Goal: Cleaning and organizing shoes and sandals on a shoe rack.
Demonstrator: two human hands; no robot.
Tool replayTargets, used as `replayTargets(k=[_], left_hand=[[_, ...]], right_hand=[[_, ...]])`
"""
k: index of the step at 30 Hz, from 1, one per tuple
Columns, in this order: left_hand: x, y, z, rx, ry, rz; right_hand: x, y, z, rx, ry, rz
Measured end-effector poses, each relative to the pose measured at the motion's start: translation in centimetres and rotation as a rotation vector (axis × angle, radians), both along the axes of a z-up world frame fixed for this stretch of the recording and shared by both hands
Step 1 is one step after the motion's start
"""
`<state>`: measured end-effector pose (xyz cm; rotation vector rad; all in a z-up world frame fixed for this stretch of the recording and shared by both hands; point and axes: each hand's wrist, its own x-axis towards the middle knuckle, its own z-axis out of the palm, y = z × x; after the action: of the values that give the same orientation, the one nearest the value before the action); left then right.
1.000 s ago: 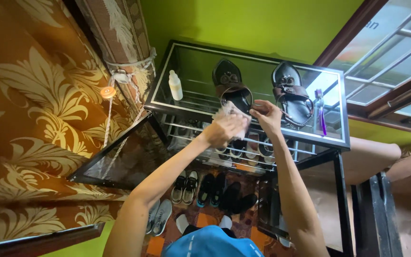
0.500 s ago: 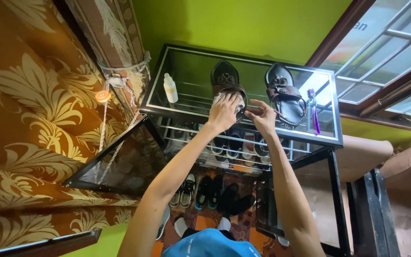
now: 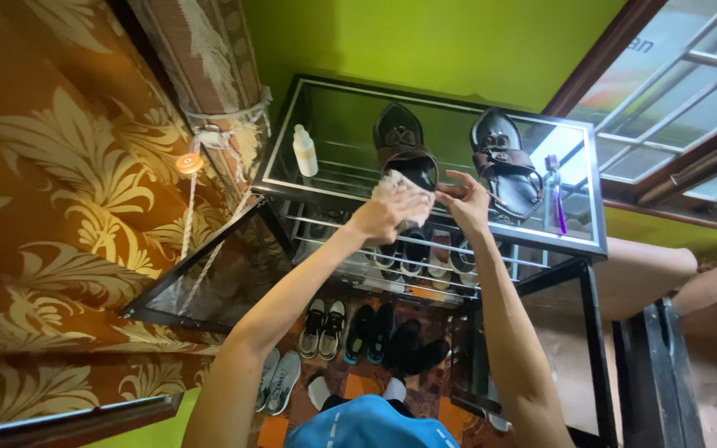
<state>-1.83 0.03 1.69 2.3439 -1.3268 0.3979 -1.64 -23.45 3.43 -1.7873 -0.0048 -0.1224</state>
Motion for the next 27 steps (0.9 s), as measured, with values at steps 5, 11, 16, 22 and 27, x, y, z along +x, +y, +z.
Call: replayTargets(k=[5,11,16,22,27], left_hand=[[-2.8,1.9,-1.2,-0.031,-0.201,-0.132],[-4.3,3.6,0.3,-0.225,-0.347,-0.169],[-5.8,4.4,7.2,-0.18,0.458,0.205],[-0.8,3.8,0.2,-0.741,-0.263,0.401],[0.0,2.7,1.1,-1.232,0.252,0.701]], right_hand=[[-0.5,0.2,0.4,-0.005,-0.027,-0.016],[-0.7,0.6,-0.8,-0.034,-0.216,-0.023],[-3.0,2.7,1.0,-0.179,-0.401,-0.105],[-5.0,5.5,3.7,-0.683,-0.658,-0.077],[-4.5,5.1,2.8,-0.902,-0.558,0.004]])
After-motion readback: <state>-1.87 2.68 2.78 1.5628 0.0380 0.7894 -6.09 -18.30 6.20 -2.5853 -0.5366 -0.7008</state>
